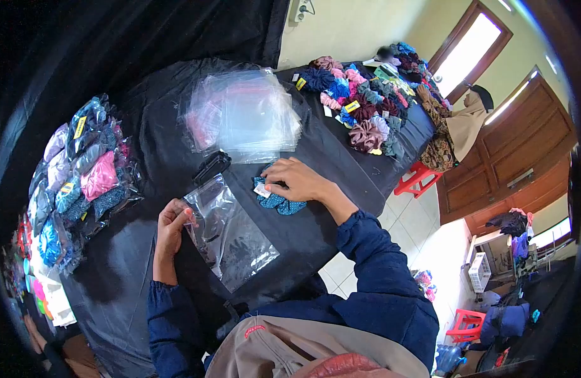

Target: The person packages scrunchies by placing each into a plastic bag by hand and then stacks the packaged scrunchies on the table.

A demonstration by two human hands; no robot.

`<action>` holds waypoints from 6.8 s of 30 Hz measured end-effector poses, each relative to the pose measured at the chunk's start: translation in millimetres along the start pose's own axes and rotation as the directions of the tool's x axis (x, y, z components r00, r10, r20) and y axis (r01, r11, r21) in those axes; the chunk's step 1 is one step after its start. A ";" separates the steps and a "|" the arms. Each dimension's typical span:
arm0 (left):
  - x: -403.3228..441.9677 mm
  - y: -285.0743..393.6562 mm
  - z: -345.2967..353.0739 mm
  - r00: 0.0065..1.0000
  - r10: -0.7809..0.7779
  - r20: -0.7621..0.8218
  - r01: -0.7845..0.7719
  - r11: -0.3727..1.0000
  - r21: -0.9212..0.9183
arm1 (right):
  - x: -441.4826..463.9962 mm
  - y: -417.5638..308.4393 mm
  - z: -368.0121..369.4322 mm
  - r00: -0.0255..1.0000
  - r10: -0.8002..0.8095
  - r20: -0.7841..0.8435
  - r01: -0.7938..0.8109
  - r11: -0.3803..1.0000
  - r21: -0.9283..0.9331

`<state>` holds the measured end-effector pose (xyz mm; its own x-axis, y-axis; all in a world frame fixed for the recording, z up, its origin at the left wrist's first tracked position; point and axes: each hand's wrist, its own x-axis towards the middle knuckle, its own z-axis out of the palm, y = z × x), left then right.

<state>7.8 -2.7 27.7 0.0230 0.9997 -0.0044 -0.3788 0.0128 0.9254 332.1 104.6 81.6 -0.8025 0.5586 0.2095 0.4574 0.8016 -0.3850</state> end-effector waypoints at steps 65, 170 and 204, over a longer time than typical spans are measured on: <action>3.3 -6.5 -4.9 0.981 0.128 0.143 -0.149 0.978 0.145 | 161.6 -16.9 35.9 0.828 0.168 0.535 -0.551 0.065 0.832; 11.5 -9.1 -17.0 0.973 0.226 0.038 -0.196 0.907 -0.373 | 137.9 -150.4 -106.3 0.798 -0.548 -0.249 0.528 0.836 -0.150; 3.7 5.3 -2.0 0.987 0.158 -0.010 -0.155 0.953 -0.260 | 129.9 -73.1 29.6 0.825 0.352 -0.443 0.158 0.608 0.778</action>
<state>4.0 1.1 31.9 -0.0462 0.9893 0.1384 -0.6050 -0.1379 0.7842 183.1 112.3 110.3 -0.3313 0.8369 0.4356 -0.1467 0.4104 -0.9000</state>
